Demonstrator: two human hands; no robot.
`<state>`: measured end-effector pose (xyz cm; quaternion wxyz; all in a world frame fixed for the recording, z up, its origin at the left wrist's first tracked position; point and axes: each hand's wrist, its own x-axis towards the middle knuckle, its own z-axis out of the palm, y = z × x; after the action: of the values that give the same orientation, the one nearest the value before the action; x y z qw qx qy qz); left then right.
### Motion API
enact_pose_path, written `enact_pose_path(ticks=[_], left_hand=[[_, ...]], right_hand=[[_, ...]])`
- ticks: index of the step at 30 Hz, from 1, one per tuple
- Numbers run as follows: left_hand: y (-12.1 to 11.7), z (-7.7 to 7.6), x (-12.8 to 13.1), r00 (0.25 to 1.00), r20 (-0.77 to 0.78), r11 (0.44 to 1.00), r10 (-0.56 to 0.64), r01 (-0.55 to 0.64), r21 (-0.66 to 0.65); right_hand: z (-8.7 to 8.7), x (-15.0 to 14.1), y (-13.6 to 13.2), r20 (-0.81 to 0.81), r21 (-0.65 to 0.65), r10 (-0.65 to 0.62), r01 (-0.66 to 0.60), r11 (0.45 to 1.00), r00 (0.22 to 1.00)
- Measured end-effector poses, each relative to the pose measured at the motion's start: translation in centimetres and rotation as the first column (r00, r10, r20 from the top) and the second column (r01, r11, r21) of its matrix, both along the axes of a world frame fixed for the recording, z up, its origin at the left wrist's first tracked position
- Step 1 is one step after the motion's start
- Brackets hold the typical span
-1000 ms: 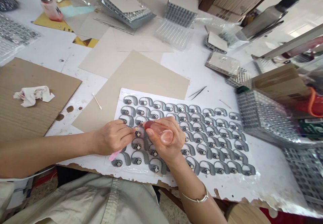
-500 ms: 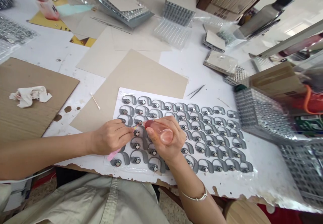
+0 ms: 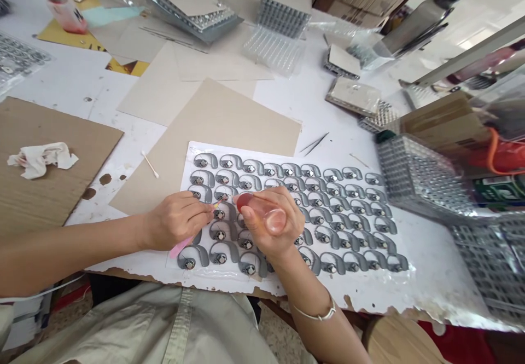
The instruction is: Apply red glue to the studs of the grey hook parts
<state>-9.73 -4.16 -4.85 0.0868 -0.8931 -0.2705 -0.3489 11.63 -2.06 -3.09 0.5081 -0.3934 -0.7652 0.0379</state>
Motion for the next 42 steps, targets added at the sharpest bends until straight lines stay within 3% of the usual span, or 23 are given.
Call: enact_pose_path(ticks=[18, 42], left_hand=[[0.04, -0.03, -0.08, 1.000, 0.021, 1.000, -0.004, 0.004, -0.022], [0.21, -0.24, -0.18, 0.999, 0.048, 0.998, -0.009, 0.012, -0.058]], right_hand=[[-0.27, 0.11, 0.22, 0.019, -0.042, 0.033, -0.032, 0.999, 0.999], [0.21, -0.11, -0.19, 0.068, -0.005, 0.082, -0.082, 0.997, 0.994]])
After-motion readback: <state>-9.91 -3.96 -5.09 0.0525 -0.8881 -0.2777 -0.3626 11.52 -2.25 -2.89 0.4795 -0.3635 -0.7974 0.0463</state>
